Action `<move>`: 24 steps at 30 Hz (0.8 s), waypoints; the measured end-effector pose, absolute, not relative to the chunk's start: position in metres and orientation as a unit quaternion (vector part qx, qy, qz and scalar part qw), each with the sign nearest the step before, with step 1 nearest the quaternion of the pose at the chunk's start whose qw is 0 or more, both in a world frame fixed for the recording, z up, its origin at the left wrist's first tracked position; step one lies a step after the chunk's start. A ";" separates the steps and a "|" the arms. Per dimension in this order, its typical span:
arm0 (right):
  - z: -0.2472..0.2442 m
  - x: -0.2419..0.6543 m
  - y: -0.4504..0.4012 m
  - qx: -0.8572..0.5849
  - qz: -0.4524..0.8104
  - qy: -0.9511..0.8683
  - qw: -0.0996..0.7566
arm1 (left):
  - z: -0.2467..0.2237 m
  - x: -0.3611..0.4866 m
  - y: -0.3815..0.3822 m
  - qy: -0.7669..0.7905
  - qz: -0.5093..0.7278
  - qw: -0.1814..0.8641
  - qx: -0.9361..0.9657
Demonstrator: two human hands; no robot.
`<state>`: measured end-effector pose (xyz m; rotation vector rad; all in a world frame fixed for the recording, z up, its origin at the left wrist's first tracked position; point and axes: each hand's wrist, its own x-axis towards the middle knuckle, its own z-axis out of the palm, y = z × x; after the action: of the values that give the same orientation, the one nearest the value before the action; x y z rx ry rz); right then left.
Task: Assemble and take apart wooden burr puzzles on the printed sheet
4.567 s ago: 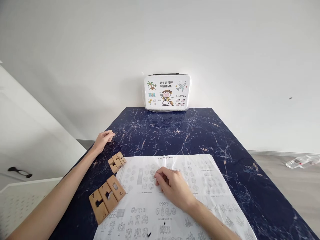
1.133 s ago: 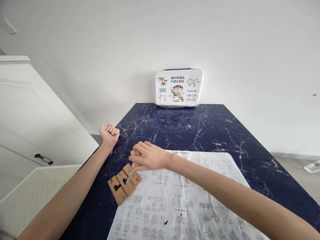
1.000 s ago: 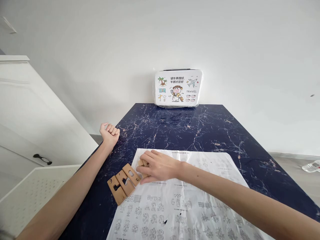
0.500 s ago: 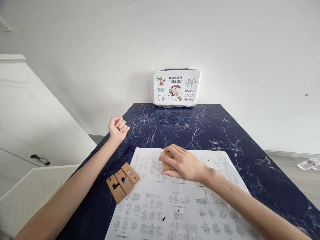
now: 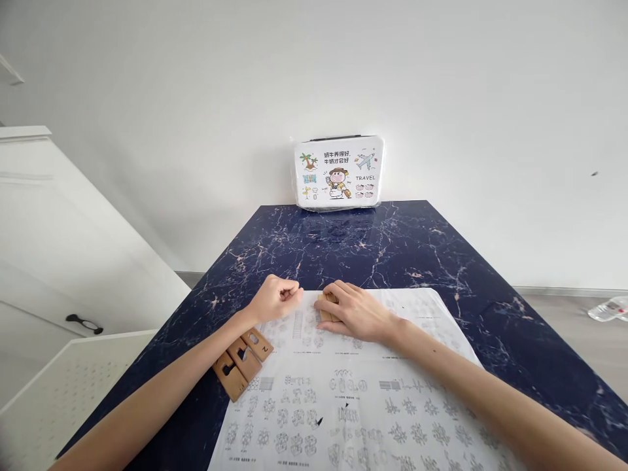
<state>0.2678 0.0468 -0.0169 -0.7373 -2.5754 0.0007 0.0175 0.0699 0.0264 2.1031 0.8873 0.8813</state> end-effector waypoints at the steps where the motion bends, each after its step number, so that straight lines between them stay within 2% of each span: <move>1: -0.016 0.268 0.046 -0.266 -0.001 -0.936 0.230 | 0.028 0.020 0.066 0.335 0.319 0.331 0.823; 9: -0.002 0.260 0.005 -0.282 0.051 -0.921 0.265 | 0.046 0.017 0.035 0.376 0.246 0.185 0.874; 13: -0.011 0.250 -0.013 -0.355 0.078 -0.881 0.303 | 0.046 0.017 0.018 0.425 0.298 0.250 0.818; 17: -0.021 0.242 -0.020 -0.357 0.082 -0.865 0.343 | 0.044 0.022 0.003 0.440 0.314 0.316 0.780; 20: -0.022 0.240 -0.022 -0.345 0.070 -0.861 0.367 | 0.040 0.024 -0.003 0.443 0.299 0.313 0.785; 24: -0.018 0.239 -0.023 -0.332 0.058 -0.860 0.383 | 0.033 0.025 -0.006 0.433 0.277 0.256 0.819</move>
<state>0.2392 -0.0234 -0.0182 -0.8467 -2.1934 0.1476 0.0249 -0.0058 0.0334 2.2229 1.1744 0.7517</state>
